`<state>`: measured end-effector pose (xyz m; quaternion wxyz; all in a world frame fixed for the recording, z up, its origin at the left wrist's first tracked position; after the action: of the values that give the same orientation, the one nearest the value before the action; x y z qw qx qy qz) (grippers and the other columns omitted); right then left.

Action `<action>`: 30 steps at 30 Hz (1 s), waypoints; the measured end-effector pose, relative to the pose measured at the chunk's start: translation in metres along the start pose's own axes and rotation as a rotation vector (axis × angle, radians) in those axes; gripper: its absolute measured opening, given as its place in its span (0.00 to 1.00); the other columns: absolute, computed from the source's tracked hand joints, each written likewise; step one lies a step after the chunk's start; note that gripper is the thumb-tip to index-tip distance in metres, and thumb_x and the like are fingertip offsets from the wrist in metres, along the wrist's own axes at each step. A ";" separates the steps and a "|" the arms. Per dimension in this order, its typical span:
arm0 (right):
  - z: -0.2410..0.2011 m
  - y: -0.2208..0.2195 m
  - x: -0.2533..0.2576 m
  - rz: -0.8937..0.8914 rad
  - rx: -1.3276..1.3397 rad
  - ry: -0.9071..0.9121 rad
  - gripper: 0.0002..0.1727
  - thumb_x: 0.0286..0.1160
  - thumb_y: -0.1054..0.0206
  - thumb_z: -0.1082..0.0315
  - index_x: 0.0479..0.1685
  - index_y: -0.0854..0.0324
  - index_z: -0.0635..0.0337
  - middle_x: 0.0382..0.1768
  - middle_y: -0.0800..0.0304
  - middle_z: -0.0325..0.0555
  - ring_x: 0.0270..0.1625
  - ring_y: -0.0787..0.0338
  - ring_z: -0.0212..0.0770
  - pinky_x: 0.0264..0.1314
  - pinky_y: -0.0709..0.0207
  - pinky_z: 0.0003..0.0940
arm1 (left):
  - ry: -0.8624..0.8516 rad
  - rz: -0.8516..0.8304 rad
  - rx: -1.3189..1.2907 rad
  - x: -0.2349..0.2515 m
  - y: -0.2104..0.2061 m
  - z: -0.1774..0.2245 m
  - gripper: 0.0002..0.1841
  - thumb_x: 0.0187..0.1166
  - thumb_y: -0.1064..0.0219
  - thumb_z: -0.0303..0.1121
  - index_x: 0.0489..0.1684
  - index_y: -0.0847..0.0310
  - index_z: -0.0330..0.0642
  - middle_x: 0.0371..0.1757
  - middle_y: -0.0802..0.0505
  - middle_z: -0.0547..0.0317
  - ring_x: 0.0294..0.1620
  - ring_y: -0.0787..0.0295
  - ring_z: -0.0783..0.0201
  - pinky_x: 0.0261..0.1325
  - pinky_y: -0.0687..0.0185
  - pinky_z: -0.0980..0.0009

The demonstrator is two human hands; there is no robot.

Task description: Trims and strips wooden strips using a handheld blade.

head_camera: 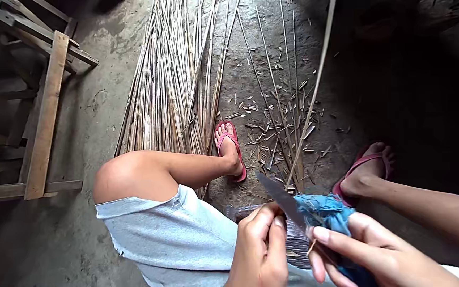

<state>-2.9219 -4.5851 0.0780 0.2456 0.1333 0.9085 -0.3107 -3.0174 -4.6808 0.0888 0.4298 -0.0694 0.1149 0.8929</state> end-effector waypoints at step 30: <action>-0.009 -0.017 0.007 -0.023 -0.066 0.157 0.10 0.86 0.47 0.76 0.44 0.22 0.51 0.23 0.16 0.19 0.22 0.22 0.14 0.26 0.28 0.12 | -0.035 -0.119 -0.028 -0.047 0.009 0.003 0.17 0.90 0.54 0.22 0.47 0.19 0.17 0.21 0.18 0.56 0.19 0.28 0.78 0.26 0.30 0.83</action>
<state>-2.9381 -4.5919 0.0893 0.1741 0.1388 0.9362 -0.2718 -2.9951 -4.7208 0.1035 0.4829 -0.0663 0.0905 0.8684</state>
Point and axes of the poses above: each hand's wrist, its own x-axis towards the middle knuckle, its own y-axis out of the back of the hand, z = x × y, the point moved 8 cm from there along x, towards the middle knuckle
